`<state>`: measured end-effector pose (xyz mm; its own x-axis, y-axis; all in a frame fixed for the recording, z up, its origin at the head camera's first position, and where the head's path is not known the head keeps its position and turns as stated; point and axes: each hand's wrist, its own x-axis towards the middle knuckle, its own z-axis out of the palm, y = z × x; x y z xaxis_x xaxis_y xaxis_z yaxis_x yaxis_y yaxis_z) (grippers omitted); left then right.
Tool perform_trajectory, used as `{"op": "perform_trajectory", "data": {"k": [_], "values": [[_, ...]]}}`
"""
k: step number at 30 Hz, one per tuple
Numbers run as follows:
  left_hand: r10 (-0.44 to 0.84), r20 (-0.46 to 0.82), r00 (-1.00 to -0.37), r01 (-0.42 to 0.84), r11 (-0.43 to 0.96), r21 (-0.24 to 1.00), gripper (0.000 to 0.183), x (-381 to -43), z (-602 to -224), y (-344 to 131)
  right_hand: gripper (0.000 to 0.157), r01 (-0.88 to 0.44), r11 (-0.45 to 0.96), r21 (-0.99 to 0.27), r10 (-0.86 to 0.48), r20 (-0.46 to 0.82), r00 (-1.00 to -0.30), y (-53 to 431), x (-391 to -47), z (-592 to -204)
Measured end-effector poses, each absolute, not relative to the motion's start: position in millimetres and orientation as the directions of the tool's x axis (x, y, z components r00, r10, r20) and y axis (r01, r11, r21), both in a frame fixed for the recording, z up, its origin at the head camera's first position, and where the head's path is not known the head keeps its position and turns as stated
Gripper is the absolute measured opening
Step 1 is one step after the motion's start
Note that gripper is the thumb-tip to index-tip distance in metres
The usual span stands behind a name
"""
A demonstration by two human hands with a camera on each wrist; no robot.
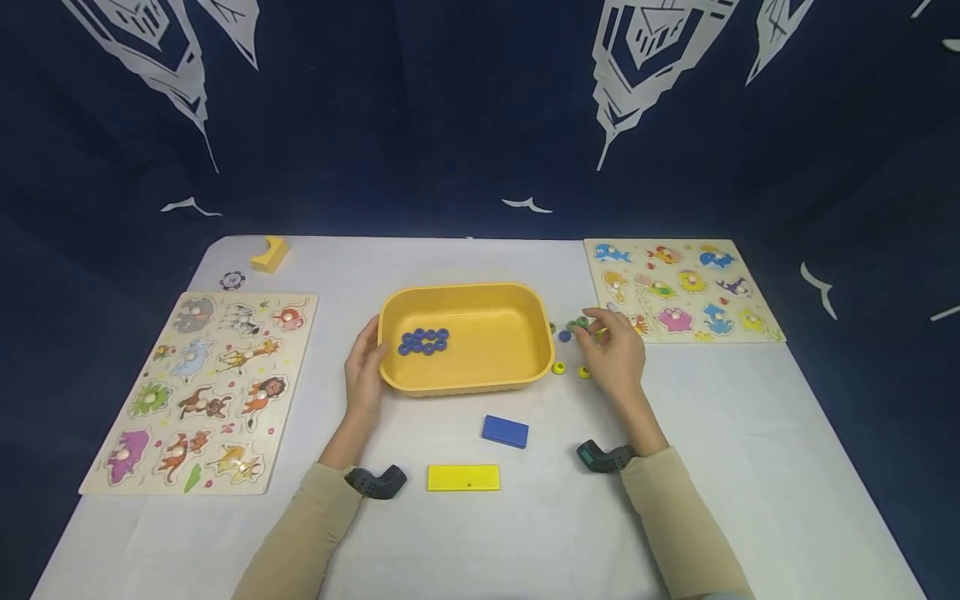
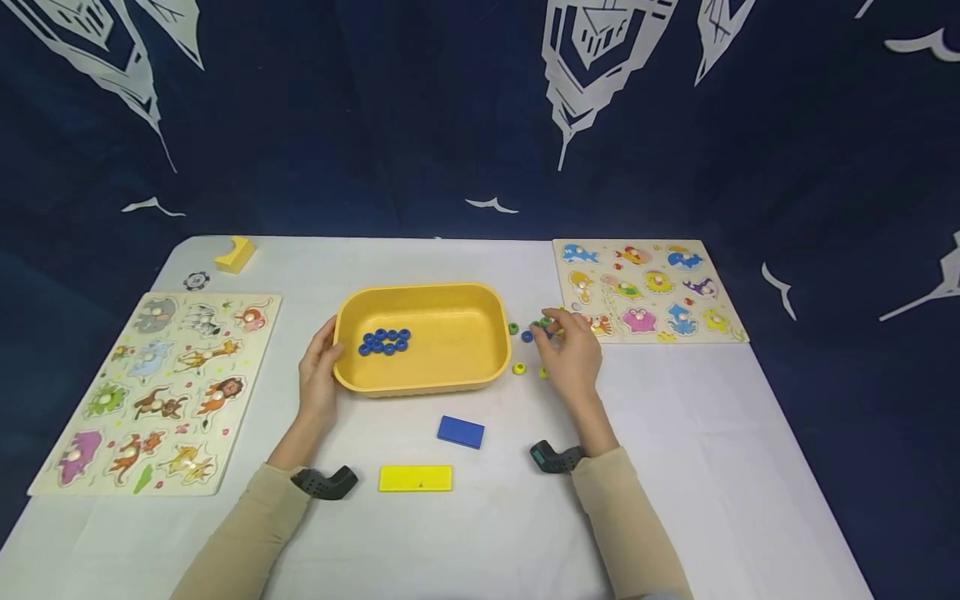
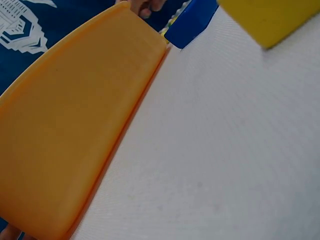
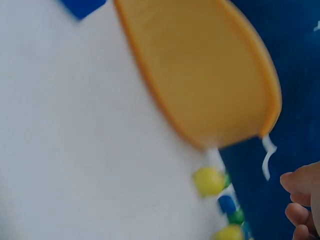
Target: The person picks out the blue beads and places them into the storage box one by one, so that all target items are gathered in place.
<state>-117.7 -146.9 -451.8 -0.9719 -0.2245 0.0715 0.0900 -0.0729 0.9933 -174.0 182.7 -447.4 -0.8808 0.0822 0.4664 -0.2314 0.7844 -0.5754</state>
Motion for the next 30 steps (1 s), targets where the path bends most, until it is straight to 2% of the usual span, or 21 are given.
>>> {"op": "perform_trajectory", "data": {"k": [7,14,21,26,30], "values": [[-0.226,0.079,-0.971,0.098,-0.074,0.992,0.046,-116.9,-455.1,-148.6,0.032,-0.104,0.823,-0.559,0.150,0.389,-0.909,194.0,-175.3,-470.8],[-0.229,0.084,-0.970,0.106,-0.084,0.991,0.046,-116.2,-456.5,-150.3,0.033,-0.093,0.847,-0.523,0.126,0.368,-0.921,195.3,-178.6,-481.0],[-0.236,0.086,-0.968,0.110,-0.089,0.990,0.045,-116.2,-454.8,-150.7,0.027,-0.082,0.866,-0.493,0.123,0.369,-0.921,193.1,-180.1,-483.5],[-0.232,0.086,-0.969,0.112,-0.102,0.989,0.046,-117.8,-455.9,-150.2,0.024,-0.103,0.841,-0.531,0.132,0.387,-0.913,193.6,-178.0,-476.3],[-0.218,0.091,-0.972,0.113,-0.091,0.989,0.047,-119.3,-456.5,-149.1,0.023,-0.196,0.804,-0.561,0.094,0.446,-0.890,187.8,-176.1,-455.2]]}}
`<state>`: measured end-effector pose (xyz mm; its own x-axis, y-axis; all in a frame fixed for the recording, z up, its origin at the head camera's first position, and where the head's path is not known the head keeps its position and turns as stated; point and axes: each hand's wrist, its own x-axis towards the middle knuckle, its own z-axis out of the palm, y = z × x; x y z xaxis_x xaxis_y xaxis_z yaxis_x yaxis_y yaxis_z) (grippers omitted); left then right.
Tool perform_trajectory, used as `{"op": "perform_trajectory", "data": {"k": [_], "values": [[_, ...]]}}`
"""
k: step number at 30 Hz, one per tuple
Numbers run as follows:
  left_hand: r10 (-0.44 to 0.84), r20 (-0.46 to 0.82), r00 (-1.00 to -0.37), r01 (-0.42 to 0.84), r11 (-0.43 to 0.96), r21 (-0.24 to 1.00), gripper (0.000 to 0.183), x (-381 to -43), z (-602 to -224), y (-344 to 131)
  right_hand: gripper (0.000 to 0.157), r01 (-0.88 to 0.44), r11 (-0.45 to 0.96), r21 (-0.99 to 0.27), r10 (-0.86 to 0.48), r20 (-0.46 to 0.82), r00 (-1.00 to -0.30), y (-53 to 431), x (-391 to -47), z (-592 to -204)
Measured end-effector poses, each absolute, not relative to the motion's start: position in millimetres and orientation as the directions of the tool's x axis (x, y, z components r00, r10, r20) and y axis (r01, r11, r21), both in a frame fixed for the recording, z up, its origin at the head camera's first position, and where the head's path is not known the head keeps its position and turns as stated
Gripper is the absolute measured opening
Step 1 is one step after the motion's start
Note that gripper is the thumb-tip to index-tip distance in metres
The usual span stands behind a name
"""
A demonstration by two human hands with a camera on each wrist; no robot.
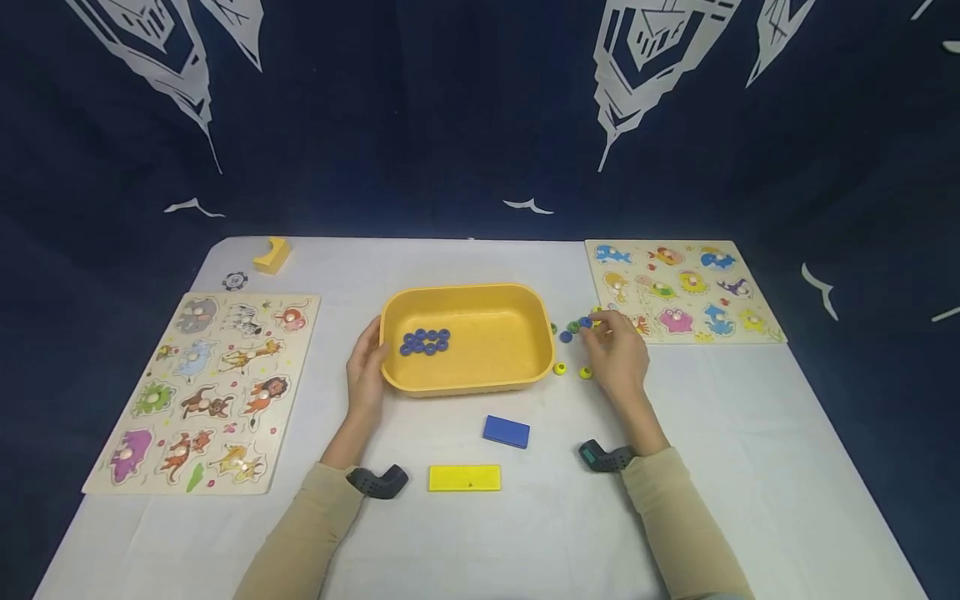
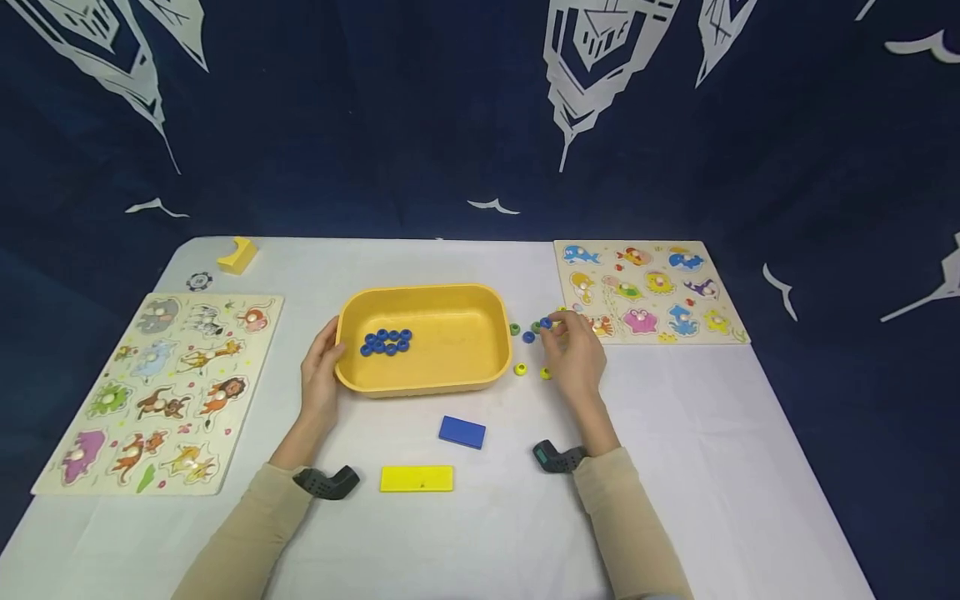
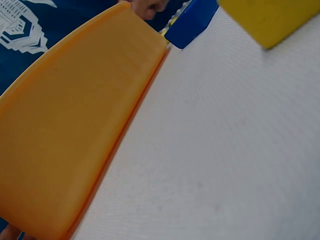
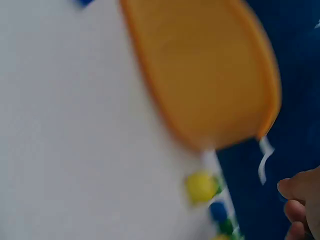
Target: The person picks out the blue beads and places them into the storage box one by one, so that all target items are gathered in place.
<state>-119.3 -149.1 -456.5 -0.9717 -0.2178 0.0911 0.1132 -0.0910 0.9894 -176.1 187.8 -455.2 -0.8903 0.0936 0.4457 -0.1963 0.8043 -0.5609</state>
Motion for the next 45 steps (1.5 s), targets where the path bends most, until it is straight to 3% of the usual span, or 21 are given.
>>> {"op": "perform_trajectory", "data": {"k": [7,15,21,30,38,45], "values": [[-0.229,0.094,-0.969,0.113,-0.070,0.991,0.047,-119.9,-454.6,-148.9,0.022,-0.418,0.741,-0.525,-0.190,0.434,-0.881,139.3,-181.1,-407.1],[-0.240,0.088,-0.967,0.111,-0.084,0.990,0.046,-120.7,-454.0,-146.2,0.019,-0.473,0.743,-0.474,-0.473,0.129,-0.872,79.1,-200.9,-398.7],[-0.217,0.092,-0.972,0.112,-0.081,0.990,0.046,-121.2,-455.1,-143.7,0.015,-0.474,0.778,-0.412,-0.533,-0.032,-0.846,55.5,-210.5,-412.9],[-0.205,0.092,-0.974,0.107,-0.059,0.993,0.047,-119.2,-453.3,-144.2,0.018,-0.504,0.766,-0.398,-0.578,-0.085,-0.811,41.1,-213.7,-423.3],[-0.229,0.085,-0.970,0.101,-0.061,0.993,0.046,-118.6,-454.3,-146.1,0.018,-0.491,0.745,-0.451,-0.569,-0.045,-0.821,42.0,-207.7,-421.6],[-0.228,0.088,-0.970,0.103,-0.053,0.993,0.047,-118.7,-453.9,-148.3,0.020,-0.532,0.624,-0.572,-0.459,0.283,-0.842,78.6,-186.7,-408.9]]}}
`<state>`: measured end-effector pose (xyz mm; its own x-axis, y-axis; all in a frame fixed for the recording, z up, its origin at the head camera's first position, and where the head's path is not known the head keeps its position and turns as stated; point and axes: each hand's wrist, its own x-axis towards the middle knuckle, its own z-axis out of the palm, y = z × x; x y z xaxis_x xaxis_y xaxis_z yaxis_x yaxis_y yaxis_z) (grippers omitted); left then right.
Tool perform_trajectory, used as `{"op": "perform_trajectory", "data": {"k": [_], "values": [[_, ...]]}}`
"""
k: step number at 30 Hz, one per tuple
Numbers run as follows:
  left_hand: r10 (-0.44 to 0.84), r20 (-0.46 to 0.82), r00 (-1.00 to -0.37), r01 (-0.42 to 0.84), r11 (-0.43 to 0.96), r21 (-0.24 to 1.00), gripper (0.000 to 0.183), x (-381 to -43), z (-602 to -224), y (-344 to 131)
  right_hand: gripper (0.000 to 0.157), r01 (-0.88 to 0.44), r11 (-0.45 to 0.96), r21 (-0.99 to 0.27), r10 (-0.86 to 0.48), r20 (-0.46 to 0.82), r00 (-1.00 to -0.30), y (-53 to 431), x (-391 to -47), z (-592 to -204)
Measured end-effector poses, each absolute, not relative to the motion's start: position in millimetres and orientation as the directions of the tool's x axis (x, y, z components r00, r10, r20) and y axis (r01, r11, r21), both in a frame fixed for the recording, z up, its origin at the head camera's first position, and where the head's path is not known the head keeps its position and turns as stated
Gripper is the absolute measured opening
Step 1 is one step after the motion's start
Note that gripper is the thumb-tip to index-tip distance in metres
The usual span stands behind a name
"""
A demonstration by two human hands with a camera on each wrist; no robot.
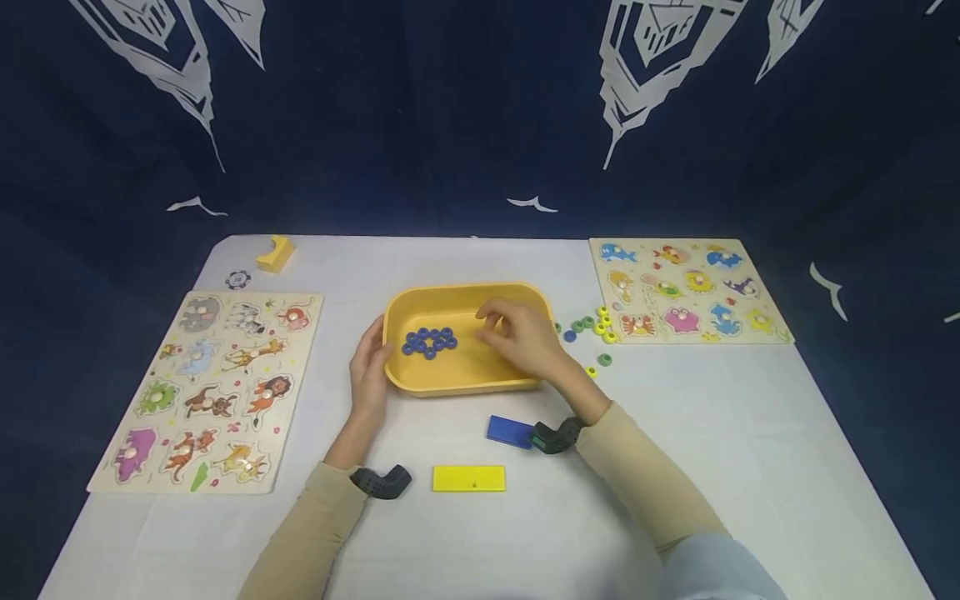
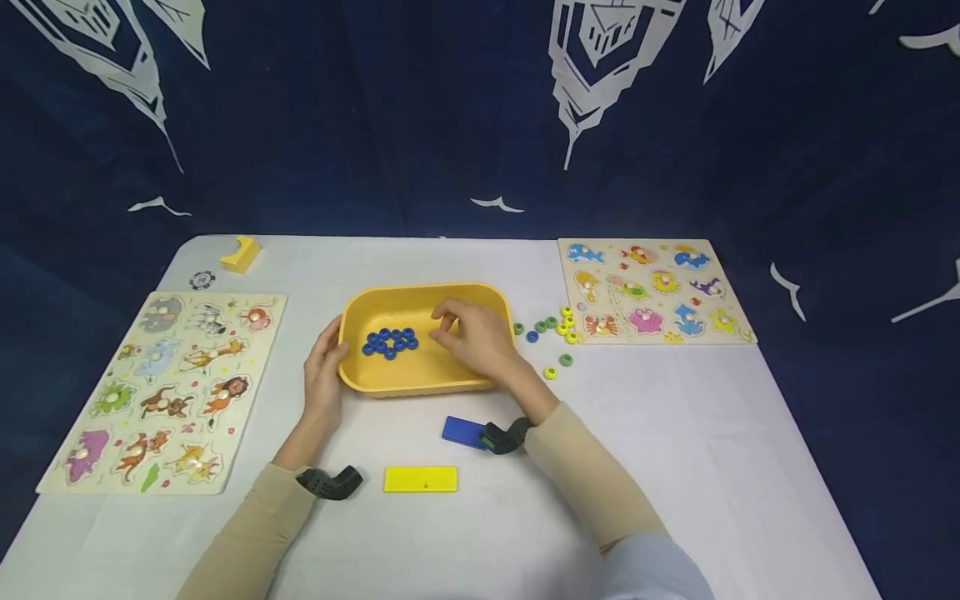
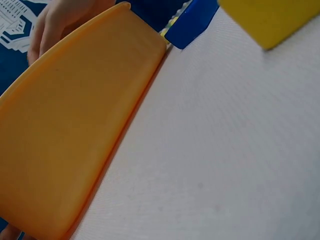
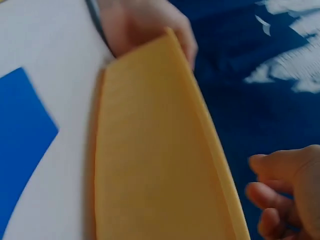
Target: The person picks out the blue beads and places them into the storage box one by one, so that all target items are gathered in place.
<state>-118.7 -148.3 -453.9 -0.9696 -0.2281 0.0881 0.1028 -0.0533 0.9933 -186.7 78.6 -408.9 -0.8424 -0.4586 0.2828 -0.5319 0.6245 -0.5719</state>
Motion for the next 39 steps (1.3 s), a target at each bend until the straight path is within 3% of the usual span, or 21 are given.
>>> {"op": "perform_trajectory", "data": {"k": [6,14,24,34,39], "values": [[-0.234,0.091,-0.968,0.105,-0.050,0.993,0.047,-118.5,-451.4,-151.7,0.024,-0.496,0.583,-0.644,-0.202,0.476,-0.856,129.1,-179.0,-415.1],[-0.233,0.083,-0.969,0.098,-0.054,0.994,0.047,-118.7,-453.9,-152.3,0.024,-0.336,0.628,-0.702,0.022,0.448,-0.894,173.8,-179.9,-447.8],[-0.233,0.076,-0.969,0.099,-0.087,0.991,0.047,-118.3,-456.9,-150.6,0.022,-0.290,0.711,-0.641,0.010,0.422,-0.907,186.3,-186.6,-478.3],[-0.219,0.071,-0.973,0.088,-0.068,0.994,0.047,-118.9,-456.4,-150.2,0.024,-0.235,0.827,-0.512,-0.026,0.382,-0.924,185.6,-186.5,-484.5],[-0.216,0.065,-0.974,0.085,-0.084,0.993,0.047,-119.8,-456.4,-148.8,0.021,-0.269,0.809,-0.523,-0.029,0.422,-0.906,187.0,-183.6,-479.0]]}}
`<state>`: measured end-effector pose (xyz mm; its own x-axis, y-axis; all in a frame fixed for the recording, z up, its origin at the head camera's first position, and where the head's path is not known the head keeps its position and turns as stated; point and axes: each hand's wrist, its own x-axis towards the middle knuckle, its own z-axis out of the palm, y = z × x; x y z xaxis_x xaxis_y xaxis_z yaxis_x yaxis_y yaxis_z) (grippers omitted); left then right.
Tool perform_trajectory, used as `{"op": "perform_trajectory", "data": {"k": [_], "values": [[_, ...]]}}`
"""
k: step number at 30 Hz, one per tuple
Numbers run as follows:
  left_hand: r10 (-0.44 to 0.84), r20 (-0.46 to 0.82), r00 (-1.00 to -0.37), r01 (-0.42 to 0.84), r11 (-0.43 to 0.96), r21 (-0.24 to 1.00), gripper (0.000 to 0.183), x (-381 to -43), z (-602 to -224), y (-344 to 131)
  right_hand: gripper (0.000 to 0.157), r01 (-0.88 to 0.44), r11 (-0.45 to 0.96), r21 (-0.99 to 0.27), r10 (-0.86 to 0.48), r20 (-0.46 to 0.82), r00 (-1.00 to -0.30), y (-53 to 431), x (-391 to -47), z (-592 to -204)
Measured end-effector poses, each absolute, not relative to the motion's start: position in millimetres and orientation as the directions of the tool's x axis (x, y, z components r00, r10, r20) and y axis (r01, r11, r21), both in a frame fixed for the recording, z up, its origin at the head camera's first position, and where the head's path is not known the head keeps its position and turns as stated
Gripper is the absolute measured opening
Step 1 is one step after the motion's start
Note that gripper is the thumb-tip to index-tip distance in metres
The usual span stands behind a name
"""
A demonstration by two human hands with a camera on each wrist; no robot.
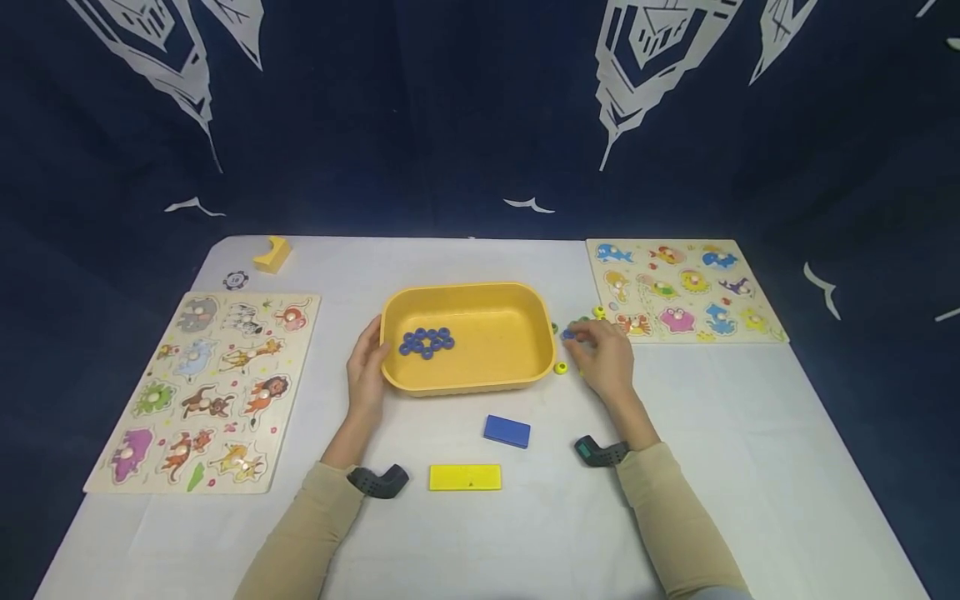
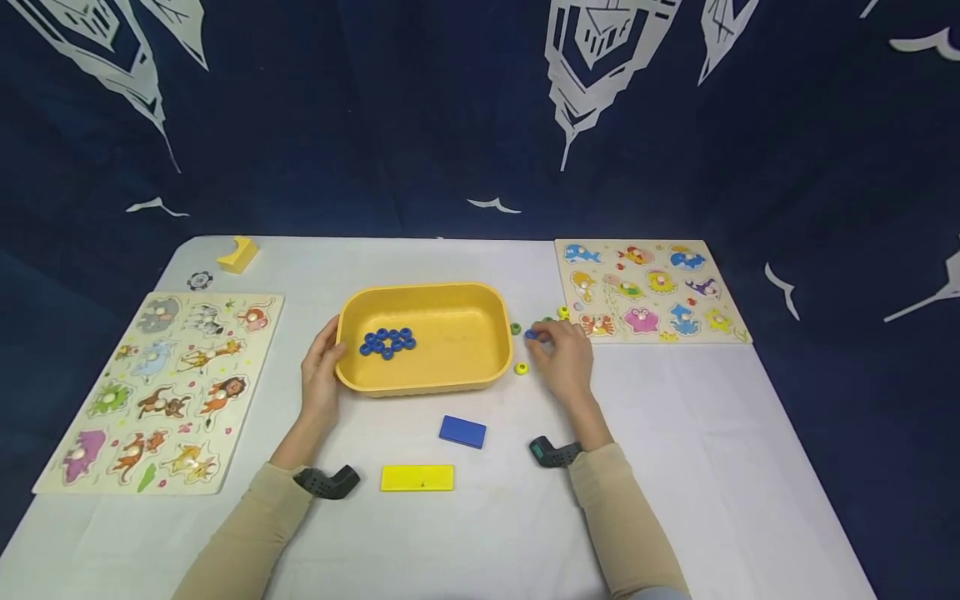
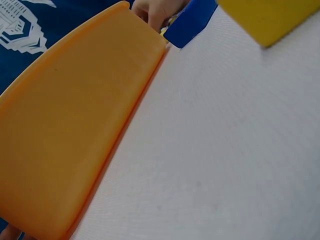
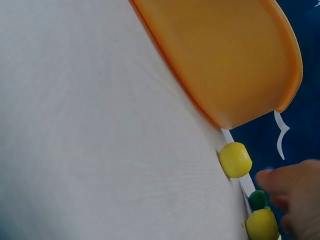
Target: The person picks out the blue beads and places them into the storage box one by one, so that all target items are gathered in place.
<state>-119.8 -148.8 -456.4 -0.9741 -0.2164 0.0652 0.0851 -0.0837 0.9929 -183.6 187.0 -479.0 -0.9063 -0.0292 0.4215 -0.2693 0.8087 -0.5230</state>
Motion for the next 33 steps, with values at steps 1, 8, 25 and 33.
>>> {"op": "perform_trajectory", "data": {"k": [1,8,25,33], "values": [[-0.215,0.062,-0.975,0.083,-0.087,0.993,0.047,-119.6,-456.4,-148.2,0.021,-0.281,0.799,-0.532,-0.028,0.435,-0.900,187.0,-182.5,-475.7],[-0.212,0.060,-0.975,0.078,-0.079,0.994,0.047,-118.5,-454.5,-146.5,0.019,-0.376,0.725,-0.578,-0.089,0.462,-0.882,166.8,-177.5,-431.7],[-0.217,0.074,-0.973,0.099,-0.104,0.990,0.047,-119.7,-456.6,-140.1,0.019,-0.495,0.741,-0.453,-0.538,0.040,-0.842,69.7,-220.9,-416.6],[-0.215,0.072,-0.974,0.095,-0.099,0.991,0.046,-120.8,-459.8,-140.1,0.016,-0.504,0.766,-0.399,-0.563,-0.037,-0.826,55.2,-221.7,-430.2]]}}
